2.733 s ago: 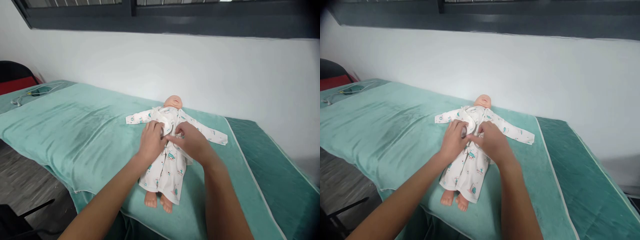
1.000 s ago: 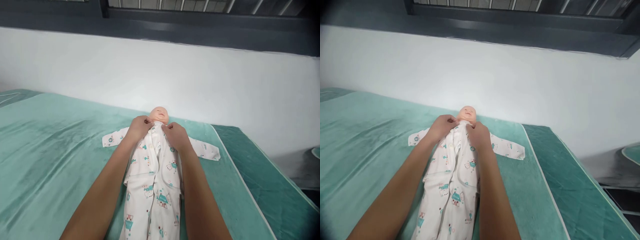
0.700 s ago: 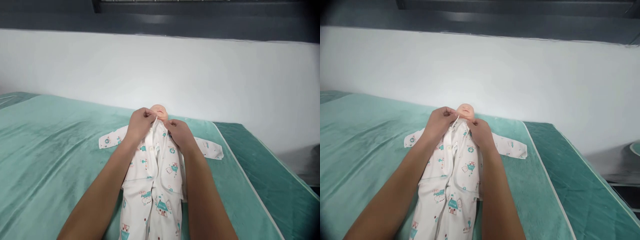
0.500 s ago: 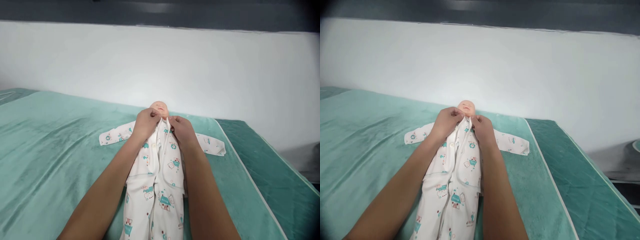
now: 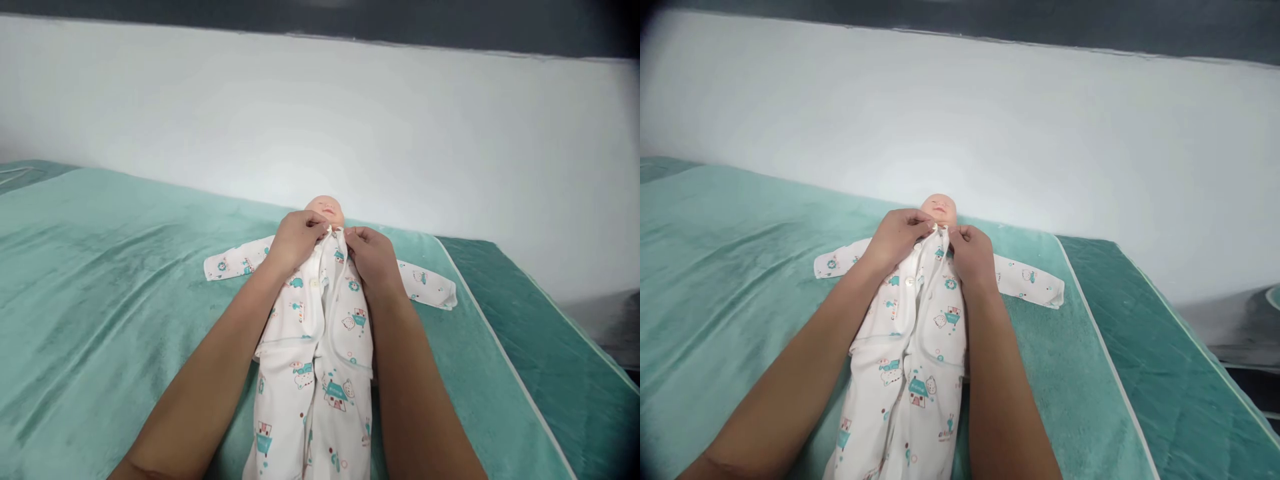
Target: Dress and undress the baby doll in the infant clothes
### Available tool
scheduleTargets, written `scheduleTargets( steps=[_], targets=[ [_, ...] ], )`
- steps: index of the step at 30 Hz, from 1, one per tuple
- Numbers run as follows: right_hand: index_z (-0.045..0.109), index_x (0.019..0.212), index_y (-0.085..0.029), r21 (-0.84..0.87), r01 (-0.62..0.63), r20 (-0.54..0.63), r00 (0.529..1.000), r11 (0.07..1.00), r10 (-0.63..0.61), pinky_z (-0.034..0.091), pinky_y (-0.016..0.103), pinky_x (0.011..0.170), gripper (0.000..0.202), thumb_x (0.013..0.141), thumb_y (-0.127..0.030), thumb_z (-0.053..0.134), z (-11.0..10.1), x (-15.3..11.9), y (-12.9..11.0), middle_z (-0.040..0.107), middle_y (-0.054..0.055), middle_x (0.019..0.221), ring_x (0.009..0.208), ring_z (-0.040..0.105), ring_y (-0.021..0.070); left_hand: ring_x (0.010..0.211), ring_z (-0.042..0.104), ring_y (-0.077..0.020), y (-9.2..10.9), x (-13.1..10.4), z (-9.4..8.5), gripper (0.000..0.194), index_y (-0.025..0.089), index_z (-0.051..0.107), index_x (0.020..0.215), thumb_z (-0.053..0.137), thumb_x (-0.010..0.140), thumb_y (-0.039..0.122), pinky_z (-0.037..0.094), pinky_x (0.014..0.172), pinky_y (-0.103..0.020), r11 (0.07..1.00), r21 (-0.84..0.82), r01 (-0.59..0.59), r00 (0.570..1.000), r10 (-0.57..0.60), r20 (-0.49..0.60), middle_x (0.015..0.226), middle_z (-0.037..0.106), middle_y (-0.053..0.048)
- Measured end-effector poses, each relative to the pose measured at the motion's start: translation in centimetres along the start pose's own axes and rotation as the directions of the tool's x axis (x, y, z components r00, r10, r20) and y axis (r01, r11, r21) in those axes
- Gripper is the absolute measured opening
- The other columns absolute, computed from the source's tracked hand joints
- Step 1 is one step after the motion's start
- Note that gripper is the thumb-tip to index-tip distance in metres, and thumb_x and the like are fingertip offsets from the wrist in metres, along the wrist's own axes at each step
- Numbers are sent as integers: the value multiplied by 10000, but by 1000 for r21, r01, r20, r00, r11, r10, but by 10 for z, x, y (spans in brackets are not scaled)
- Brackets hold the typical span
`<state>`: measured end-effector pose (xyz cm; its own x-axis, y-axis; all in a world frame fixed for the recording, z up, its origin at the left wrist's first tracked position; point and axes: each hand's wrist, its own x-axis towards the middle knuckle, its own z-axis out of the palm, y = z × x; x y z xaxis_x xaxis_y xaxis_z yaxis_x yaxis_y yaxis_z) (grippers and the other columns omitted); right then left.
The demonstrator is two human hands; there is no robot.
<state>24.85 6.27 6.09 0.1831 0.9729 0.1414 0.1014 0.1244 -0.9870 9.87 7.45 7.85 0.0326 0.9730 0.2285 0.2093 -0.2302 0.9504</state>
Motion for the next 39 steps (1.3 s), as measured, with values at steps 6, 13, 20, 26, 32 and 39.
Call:
scheduleTargets(
  steps=[6, 13, 20, 26, 32, 39],
  targets=[
    [667, 793, -191, -42, 64, 5, 998, 997, -64, 445, 288, 628, 211, 770, -399, 645, 5, -1, 0, 658, 14, 730, 644, 556, 149, 717, 615, -147, 0, 0, 0, 84, 149, 712, 774, 643, 784, 196, 443, 695, -276, 999, -35, 6, 1000, -6, 20, 792, 721, -41],
    [685, 846, -181, -139, 141, 31, 990, 980, -138, 487, 321, 761, 196, 797, -362, 629, 5, -3, -3, 729, 46, 881, 798, 639, 187, 701, 607, -135, 1, 0, 1, 20, 143, 677, 748, 660, 759, 143, 459, 713, -277, 985, -159, 67, 997, -61, 44, 775, 704, -39],
    [697, 817, -180, -161, 172, 106, 982, 972, -156, 488, 329, 783, 179, 804, -346, 634, 4, -6, -7, 738, 48, 902, 820, 647, 191, 688, 604, -135, -3, 1, -1, 35, 145, 642, 762, 673, 774, 154, 463, 699, -286, 972, -216, 88, 995, -74, 74, 761, 688, -42],
    [706, 783, -203, -212, 209, 144, 973, 955, -181, 480, 356, 865, 130, 793, -313, 639, 4, -11, -14, 732, 39, 960, 905, 650, 204, 714, 605, -146, -7, 2, -1, 110, 174, 602, 764, 641, 829, 254, 455, 699, -284, 998, -68, 19, 998, -15, 64, 762, 681, -29],
    [712, 737, -225, -212, 250, 187, 959, 945, -212, 478, 366, 930, 84, 781, -273, 660, 5, -14, -16, 712, 29, 1024, 1012, 642, 206, 766, 640, -169, -5, 1, -1, 99, 176, 617, 811, 671, 792, 257, 475, 714, -296, 997, -56, 50, 996, -46, 72, 826, 702, -48],
    [752, 771, -233, -159, 266, 165, 957, 951, -240, 485, 369, 980, 83, 794, -264, 679, 2, -16, -10, 715, 32, 1030, 1028, 657, 197, 650, 592, -136, 0, -3, -1, 66, 174, 613, 829, 633, 776, 140, 448, 642, -270, 976, -188, 107, 993, -94, 76, 714, 648, -14]
  ],
)
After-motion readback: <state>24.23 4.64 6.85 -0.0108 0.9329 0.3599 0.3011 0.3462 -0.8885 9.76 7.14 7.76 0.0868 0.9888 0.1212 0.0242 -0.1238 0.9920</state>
